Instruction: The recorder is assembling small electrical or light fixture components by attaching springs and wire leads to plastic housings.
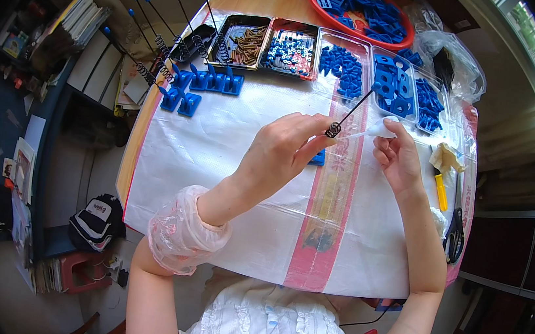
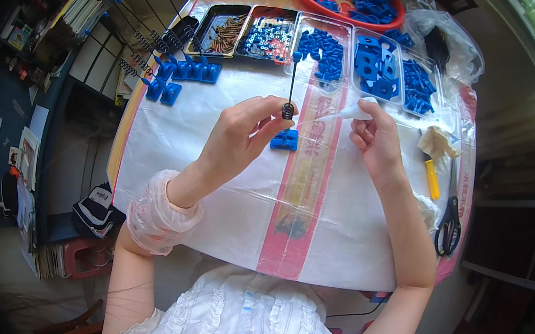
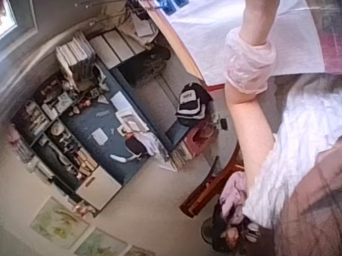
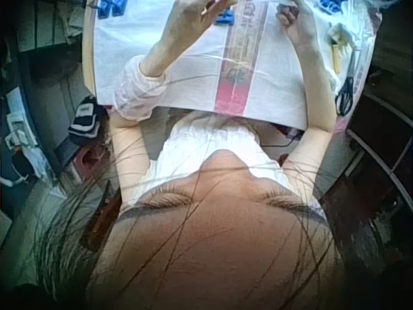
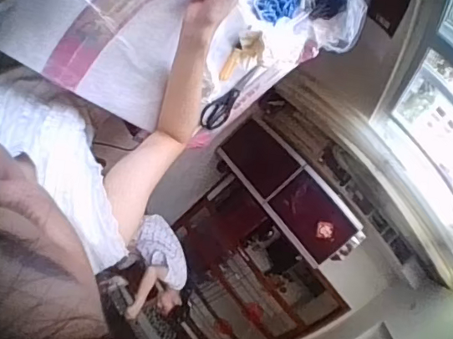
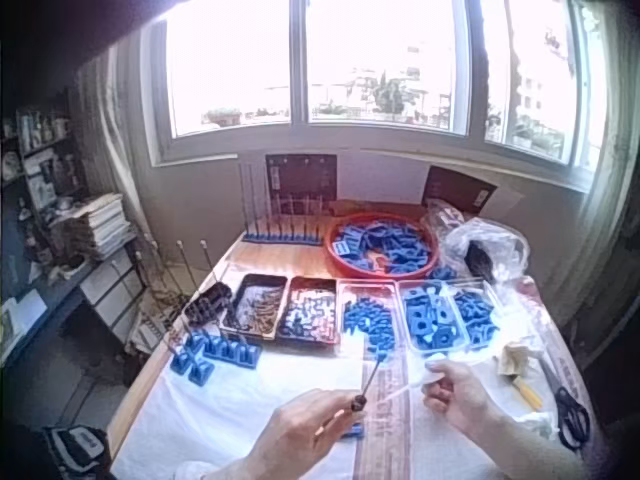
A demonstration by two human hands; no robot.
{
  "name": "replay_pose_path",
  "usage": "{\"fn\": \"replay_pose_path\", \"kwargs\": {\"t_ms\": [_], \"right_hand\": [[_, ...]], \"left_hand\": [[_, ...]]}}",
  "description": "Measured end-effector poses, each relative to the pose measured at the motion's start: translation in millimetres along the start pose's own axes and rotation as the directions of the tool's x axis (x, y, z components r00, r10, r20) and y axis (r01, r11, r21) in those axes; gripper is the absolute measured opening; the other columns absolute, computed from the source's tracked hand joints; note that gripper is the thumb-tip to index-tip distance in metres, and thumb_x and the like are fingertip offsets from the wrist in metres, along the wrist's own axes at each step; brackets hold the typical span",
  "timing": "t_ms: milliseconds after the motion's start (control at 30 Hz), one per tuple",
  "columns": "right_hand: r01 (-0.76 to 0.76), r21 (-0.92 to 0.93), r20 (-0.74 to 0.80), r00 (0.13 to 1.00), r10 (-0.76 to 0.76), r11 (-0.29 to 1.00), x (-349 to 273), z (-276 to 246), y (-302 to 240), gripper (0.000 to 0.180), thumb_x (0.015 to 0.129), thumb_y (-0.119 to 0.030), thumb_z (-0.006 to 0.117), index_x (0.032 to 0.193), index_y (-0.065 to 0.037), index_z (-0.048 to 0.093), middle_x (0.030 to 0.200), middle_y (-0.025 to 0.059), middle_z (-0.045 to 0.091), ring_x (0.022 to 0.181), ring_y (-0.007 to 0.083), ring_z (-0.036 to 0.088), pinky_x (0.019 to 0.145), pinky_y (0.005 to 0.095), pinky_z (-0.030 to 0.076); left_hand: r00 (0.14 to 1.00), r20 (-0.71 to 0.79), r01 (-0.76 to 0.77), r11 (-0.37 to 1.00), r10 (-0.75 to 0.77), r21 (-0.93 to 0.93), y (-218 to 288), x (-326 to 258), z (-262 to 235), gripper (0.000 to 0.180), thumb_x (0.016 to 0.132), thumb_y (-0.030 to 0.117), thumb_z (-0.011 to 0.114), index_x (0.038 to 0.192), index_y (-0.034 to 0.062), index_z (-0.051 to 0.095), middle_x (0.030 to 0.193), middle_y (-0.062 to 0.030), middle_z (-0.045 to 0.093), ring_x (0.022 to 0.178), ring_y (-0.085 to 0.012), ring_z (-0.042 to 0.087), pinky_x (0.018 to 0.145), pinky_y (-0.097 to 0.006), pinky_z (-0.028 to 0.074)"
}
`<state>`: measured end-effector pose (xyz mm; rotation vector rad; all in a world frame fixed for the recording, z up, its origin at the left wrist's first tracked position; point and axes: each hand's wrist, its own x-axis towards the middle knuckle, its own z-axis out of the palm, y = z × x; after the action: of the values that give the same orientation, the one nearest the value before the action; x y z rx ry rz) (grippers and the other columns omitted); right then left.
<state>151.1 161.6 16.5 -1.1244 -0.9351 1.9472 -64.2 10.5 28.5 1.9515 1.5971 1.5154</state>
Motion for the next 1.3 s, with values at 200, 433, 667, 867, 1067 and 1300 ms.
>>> {"fn": "replay_pose_path", "kwargs": {"t_ms": [200, 433, 667, 867, 1067, 1300], "right_hand": [[-0.005, 0.025, 0.026, 1.0, 0.005, 1.0, 7, -14, 3, 0.018, 0.092, -0.023, 0.076, 0.098, -0.013, 0.062, 0.078, -0.0019, 0.061, 0.062, 0.0045, 0.048, 0.047, 0.0203, 0.031], [0.058, 0.068, -0.034, 0.998, -0.056, 0.996, -2, -12, -14, 0.02, 0.092, -0.024, 0.076, 0.098, -0.01, 0.064, 0.074, -0.0018, 0.057, 0.062, 0.005, 0.048, 0.049, 0.0208, 0.033], [0.193, 0.226, -0.003, 0.98, -0.197, 0.955, -19, -52, -58, 0.018, 0.097, -0.02, 0.072, 0.104, -0.006, 0.066, 0.08, 0.0035, 0.065, 0.064, 0.0083, 0.053, 0.052, 0.0244, 0.036], [0.377, 0.128, 0.048, 0.922, -0.385, 0.917, -59, -80, -56, 0.027, 0.099, -0.015, 0.068, 0.122, -0.002, 0.061, 0.103, 0.0102, 0.07, 0.084, 0.0109, 0.066, 0.076, 0.0229, 0.054], [0.367, 0.022, 0.138, 0.92, -0.366, 0.93, -73, -91, -30, 0.036, 0.095, -0.011, 0.071, 0.127, -0.004, 0.056, 0.115, 0.015, 0.07, 0.101, 0.0163, 0.072, 0.096, 0.0268, 0.058], [0.395, -0.111, 0.193, 0.908, -0.37, 0.912, -47, -87, -22, 0.034, 0.089, -0.015, 0.079, 0.117, -0.005, 0.063, 0.113, 0.0147, 0.075, 0.107, 0.0178, 0.071, 0.102, 0.0327, 0.051]], "left_hand": [[1.0, 0.007, 0.003, 1.0, -0.003, -0.003, 1, 1, 0, 0.021, 0.095, 0.005, 0.075, 0.114, 0.0006, 0.069, 0.088, -0.0096, 0.069, 0.07, -0.0175, 0.064, 0.06, -0.029, 0.051], [1.0, 0.004, -0.005, 1.0, 0.005, -0.008, 1, -1, -1, 0.021, 0.095, 0.006, 0.075, 0.115, 0.001, 0.07, 0.088, -0.0096, 0.07, 0.071, -0.017, 0.065, 0.06, -0.028, 0.052], [1.0, 0.012, 0.012, 1.0, -0.012, 0.0, 4, 1, -1, 0.015, 0.098, 0.008, 0.072, 0.112, 0.0027, 0.069, 0.083, -0.0085, 0.068, 0.068, -0.015, 0.064, 0.058, -0.027, 0.05], [1.0, 0.025, 0.019, 1.0, -0.018, -0.007, 5, 2, -2, 0.014, 0.099, 0.008, 0.072, 0.111, 0.0031, 0.069, 0.082, -0.008, 0.069, 0.066, -0.0138, 0.061, 0.056, -0.026, 0.048], [0.999, 0.033, 0.026, 1.0, -0.026, -0.009, 7, 3, -1, 0.013, 0.099, 0.007, 0.071, 0.111, 0.0022, 0.069, 0.085, -0.0078, 0.072, 0.063, -0.0113, 0.059, 0.056, -0.025, 0.046], [0.999, 0.038, 0.033, 0.999, -0.032, -0.022, 9, 4, -2, 0.01, 0.101, 0.007, 0.068, 0.11, 0.0015, 0.069, 0.085, -0.0066, 0.073, 0.064, -0.0087, 0.059, 0.056, -0.024, 0.045]]}}
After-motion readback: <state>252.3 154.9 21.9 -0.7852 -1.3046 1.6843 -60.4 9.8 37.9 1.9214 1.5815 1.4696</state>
